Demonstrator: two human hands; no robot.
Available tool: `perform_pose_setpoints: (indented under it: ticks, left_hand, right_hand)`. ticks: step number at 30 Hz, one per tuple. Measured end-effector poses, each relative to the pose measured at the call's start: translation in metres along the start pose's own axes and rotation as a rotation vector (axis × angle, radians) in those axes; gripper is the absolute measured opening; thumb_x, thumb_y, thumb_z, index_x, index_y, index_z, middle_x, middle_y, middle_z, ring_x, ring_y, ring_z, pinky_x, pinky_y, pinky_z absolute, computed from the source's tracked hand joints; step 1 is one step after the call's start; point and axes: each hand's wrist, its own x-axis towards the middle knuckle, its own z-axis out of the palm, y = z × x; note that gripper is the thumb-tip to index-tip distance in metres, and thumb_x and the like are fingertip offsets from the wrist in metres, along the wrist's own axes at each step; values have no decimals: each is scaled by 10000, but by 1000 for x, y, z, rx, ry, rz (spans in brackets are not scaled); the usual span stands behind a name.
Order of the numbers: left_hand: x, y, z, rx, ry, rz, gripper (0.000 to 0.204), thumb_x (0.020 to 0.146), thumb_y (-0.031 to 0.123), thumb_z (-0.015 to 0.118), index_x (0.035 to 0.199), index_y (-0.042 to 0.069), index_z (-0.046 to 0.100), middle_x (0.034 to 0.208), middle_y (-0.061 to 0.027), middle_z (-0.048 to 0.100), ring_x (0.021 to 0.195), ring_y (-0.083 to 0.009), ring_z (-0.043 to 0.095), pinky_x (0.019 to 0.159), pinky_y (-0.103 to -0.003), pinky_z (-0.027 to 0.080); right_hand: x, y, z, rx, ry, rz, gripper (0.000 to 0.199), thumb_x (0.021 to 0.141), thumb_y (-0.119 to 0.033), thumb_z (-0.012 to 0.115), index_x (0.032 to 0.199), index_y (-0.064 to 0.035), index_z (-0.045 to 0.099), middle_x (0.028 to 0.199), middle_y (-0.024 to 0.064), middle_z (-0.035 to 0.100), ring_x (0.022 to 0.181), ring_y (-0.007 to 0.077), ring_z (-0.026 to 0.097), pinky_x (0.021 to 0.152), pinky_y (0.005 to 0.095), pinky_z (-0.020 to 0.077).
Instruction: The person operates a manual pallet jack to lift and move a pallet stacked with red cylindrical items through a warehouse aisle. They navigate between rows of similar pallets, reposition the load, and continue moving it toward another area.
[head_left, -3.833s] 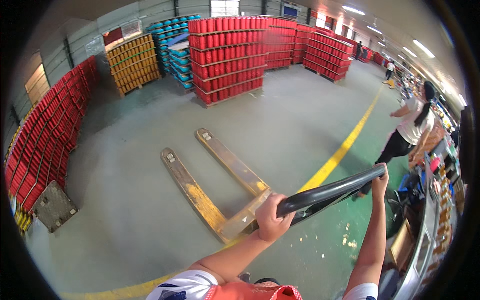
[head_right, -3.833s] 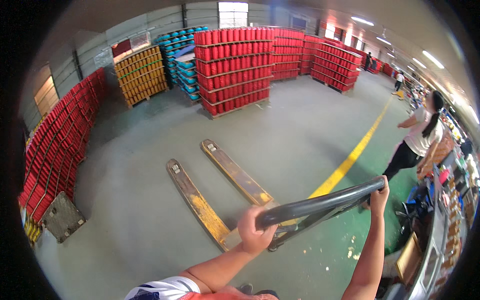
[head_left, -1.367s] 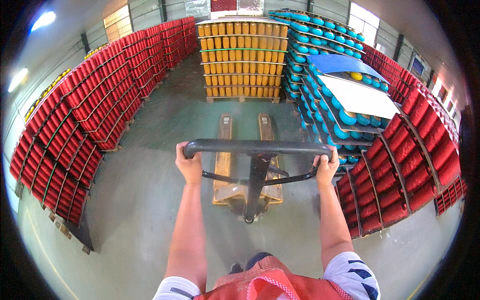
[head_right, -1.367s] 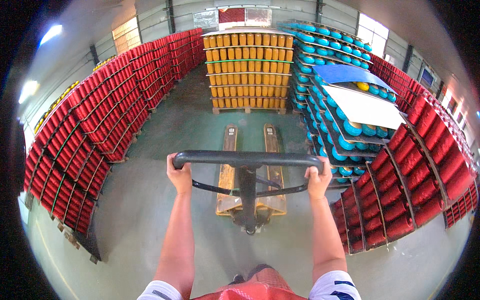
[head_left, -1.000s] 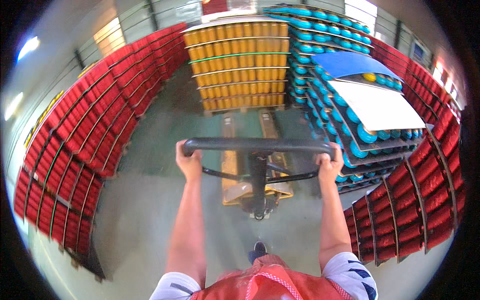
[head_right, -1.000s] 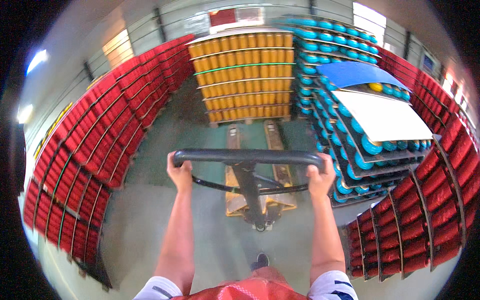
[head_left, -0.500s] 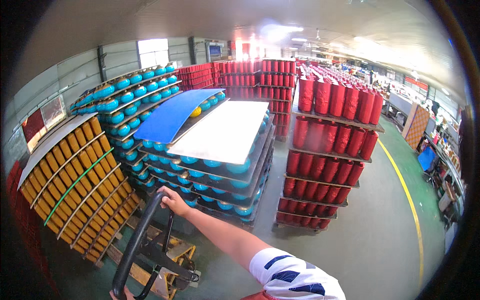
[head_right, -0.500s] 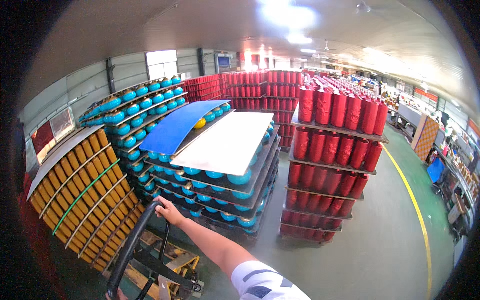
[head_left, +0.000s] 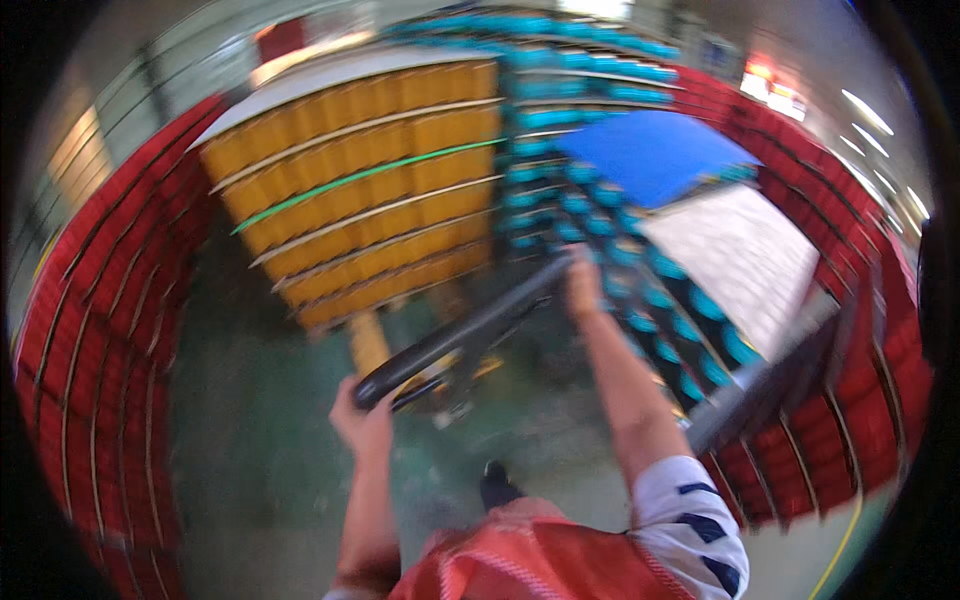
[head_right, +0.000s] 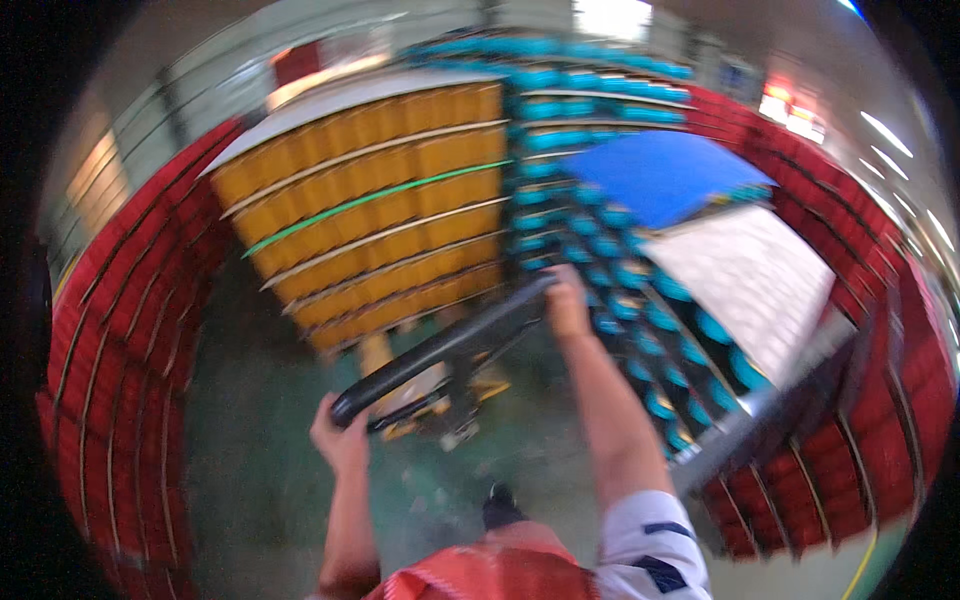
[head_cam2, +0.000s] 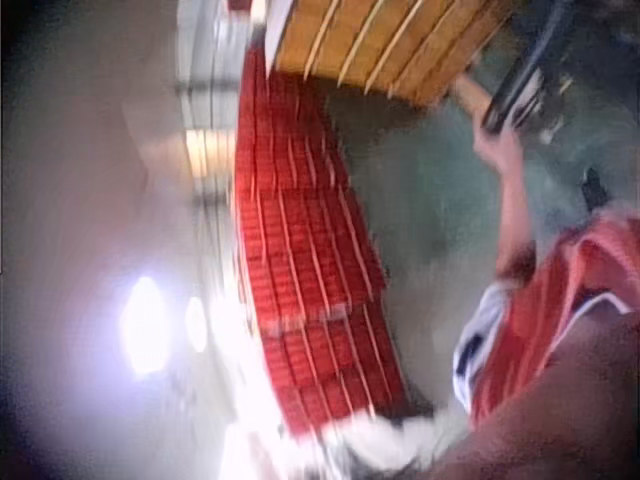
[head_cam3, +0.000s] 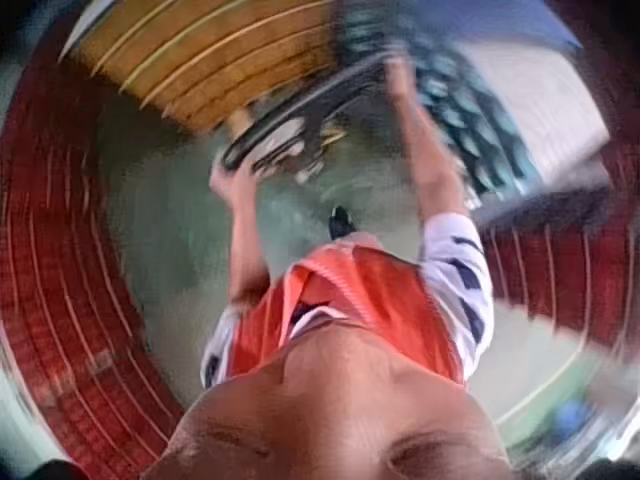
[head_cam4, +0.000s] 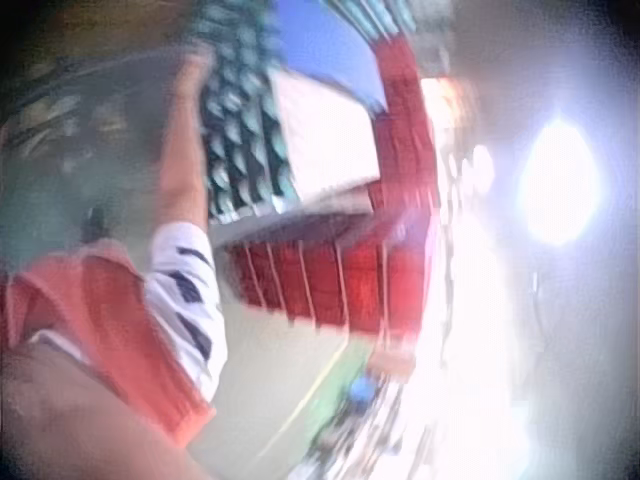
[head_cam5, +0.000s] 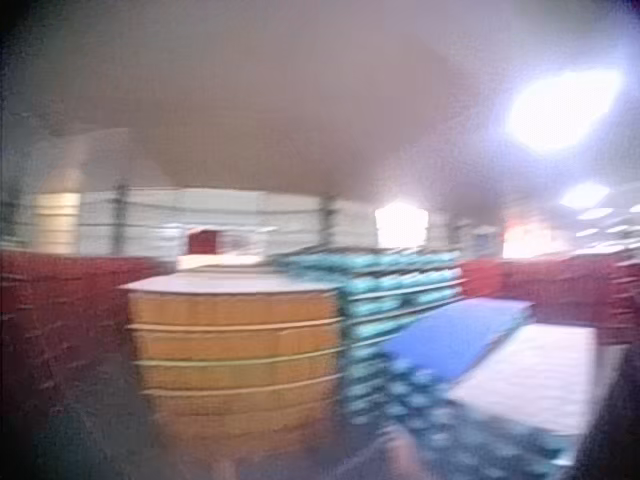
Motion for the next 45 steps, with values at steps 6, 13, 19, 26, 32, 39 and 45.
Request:
perform_pose_setpoints:
  ticks: [6,13,19,26,32,39,45]
  left_hand:
    - [103,-18,2,180,136,87,204,644,-58,708,801,0,590,725,-9,567,737,-94,525,701,-258,457]
    - [212,-63,-1,178,176,9,192,681,-46,713,847,-8,623,766,-3,617,743,-86,549,691,-264,464]
    - [312,-91,-18,40,156,-24,240,704,-37,719,932,-1,654,824,-11,650,705,-94,565,652,-266,477]
    - [435,-79,-6,616,9,329,454,713,85,780,1129,18,612,1139,-134,606,1093,-262,578,958,-341,439]
    - [540,-93,-41,1069,-218,691,313,704,97,772,975,7,643,798,-184,631,771,-384,603,715,-431,480]
    - [537,-76,1,958,-201,1069,209,729,327,793,774,134,725,666,-56,661,570,-250,615,535,-362,497]
    - [553,-95,5,1019,-172,1111,244,753,377,762,780,141,710,639,-59,641,540,-256,601,520,-382,492]
  right_hand:
    - [71,14,89,295,-126,-59,471,945,-484,484,1041,-28,550,785,14,564,675,105,542,619,257,430]
    - [144,52,175,322,-211,-211,628,919,-651,466,968,-29,535,753,19,542,671,103,507,622,257,411]
    - [175,53,239,384,-220,-90,209,937,-267,554,922,-60,534,713,0,521,650,95,476,610,258,391]
    - [189,19,291,-199,-99,-10,192,872,-209,583,874,-19,603,724,111,589,700,213,570,643,379,489]
    - [222,48,380,199,-76,72,334,766,-278,781,933,-22,648,758,46,613,728,135,569,682,329,488]
    - [217,43,341,164,36,-26,433,769,-393,740,908,-9,594,679,63,537,631,137,499,588,323,426]
    - [232,55,342,123,61,-81,442,783,-374,735,962,7,602,692,85,595,648,158,579,600,331,465]
